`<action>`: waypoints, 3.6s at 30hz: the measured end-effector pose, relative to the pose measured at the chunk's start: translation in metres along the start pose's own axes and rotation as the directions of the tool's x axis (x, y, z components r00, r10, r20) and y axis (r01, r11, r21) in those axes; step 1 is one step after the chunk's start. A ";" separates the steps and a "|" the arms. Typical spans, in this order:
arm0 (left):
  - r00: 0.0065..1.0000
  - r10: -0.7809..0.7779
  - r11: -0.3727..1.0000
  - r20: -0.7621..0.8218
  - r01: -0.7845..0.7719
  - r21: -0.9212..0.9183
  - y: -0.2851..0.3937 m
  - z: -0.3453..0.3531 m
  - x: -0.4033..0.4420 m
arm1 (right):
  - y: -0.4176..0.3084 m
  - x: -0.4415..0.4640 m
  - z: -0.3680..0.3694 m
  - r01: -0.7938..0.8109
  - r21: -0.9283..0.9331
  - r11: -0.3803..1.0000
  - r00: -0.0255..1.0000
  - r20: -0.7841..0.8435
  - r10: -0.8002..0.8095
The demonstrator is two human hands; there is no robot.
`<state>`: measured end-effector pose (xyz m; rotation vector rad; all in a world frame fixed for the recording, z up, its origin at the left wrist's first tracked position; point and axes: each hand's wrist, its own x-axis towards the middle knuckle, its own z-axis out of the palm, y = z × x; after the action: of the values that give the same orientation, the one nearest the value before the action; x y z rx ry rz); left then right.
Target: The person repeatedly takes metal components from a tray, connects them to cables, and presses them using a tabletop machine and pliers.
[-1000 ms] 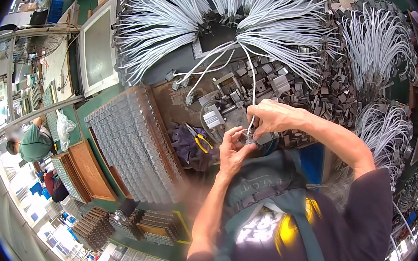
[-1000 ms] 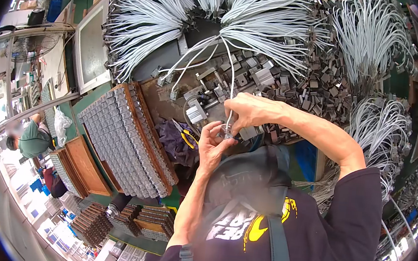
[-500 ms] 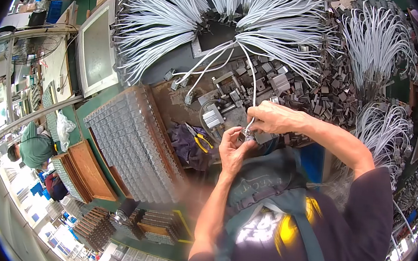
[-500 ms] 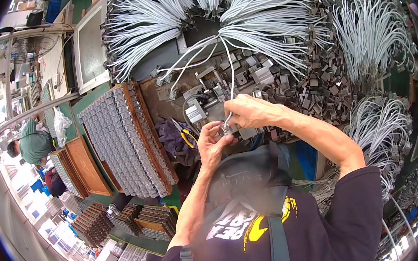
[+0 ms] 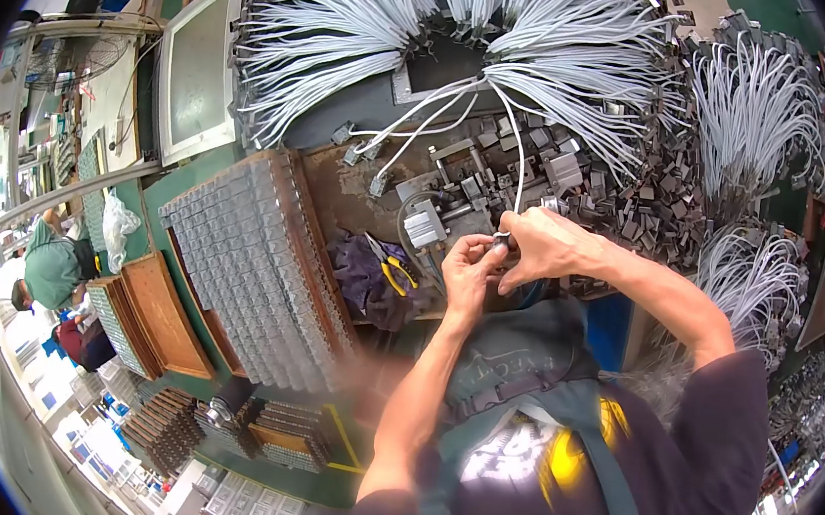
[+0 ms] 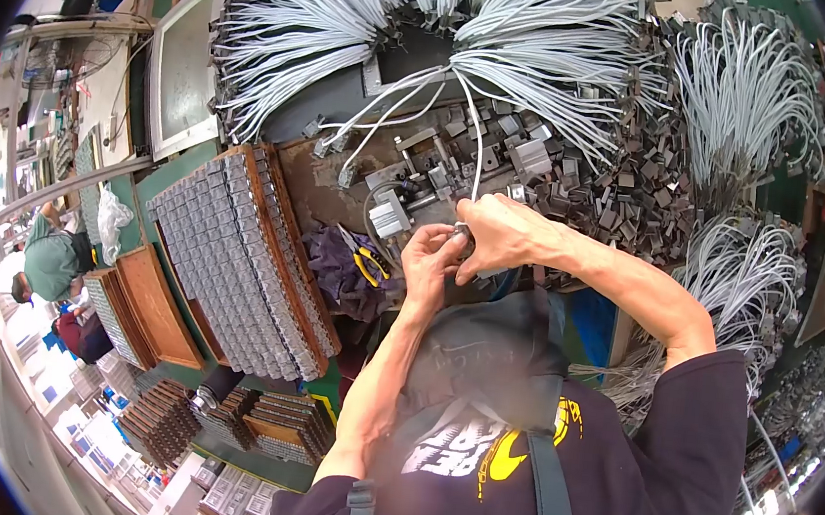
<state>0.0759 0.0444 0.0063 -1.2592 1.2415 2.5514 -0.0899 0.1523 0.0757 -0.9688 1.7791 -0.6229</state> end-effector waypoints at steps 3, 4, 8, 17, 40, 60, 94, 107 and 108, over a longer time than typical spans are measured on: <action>0.997 -0.073 0.997 -0.012 0.072 -0.034 -0.005 0.006 0.014 | 0.004 0.008 0.004 -0.025 -0.125 0.992 0.999 -0.045 0.019; 0.987 -0.162 0.983 -0.002 0.161 -0.086 -0.006 0.008 0.019 | 0.011 0.012 0.008 -0.030 -0.140 0.990 0.997 -0.070 0.020; 0.997 -0.075 0.997 -0.003 0.075 0.030 0.013 0.017 0.013 | 0.011 0.017 -0.003 -0.022 -0.203 0.979 0.996 -0.086 0.004; 0.938 0.287 0.948 -0.196 -0.249 0.199 0.040 -0.059 0.009 | 0.010 0.031 -0.005 0.023 -0.396 0.918 0.995 -0.076 -0.058; 0.627 0.195 0.981 -0.754 -0.139 0.138 0.241 -0.576 -0.062 | 0.048 0.056 0.027 0.029 -0.537 0.843 0.981 -0.145 -0.126; 0.433 0.465 0.885 -0.772 -0.240 0.398 0.235 -0.545 -0.077 | 0.013 -0.068 -0.007 0.037 -0.323 0.946 0.547 -0.785 -0.290; 0.881 0.018 0.846 0.473 -0.266 0.463 0.063 -0.020 -0.009 | -0.005 -0.018 -0.014 0.093 0.137 0.986 0.995 -0.041 -0.088; 0.904 -0.047 0.804 0.426 -0.219 0.553 0.078 -0.023 -0.018 | 0.002 -0.007 -0.006 0.108 0.344 0.933 0.993 0.008 -0.118; 0.898 -0.023 0.763 0.439 -0.268 0.588 0.079 -0.025 -0.019 | -0.002 -0.009 -0.008 0.125 0.364 0.923 0.992 -0.021 -0.127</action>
<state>0.0767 -0.0201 0.0607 -0.4515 1.8766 1.9854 -0.0942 0.1582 0.0850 -0.8268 1.5318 -0.9946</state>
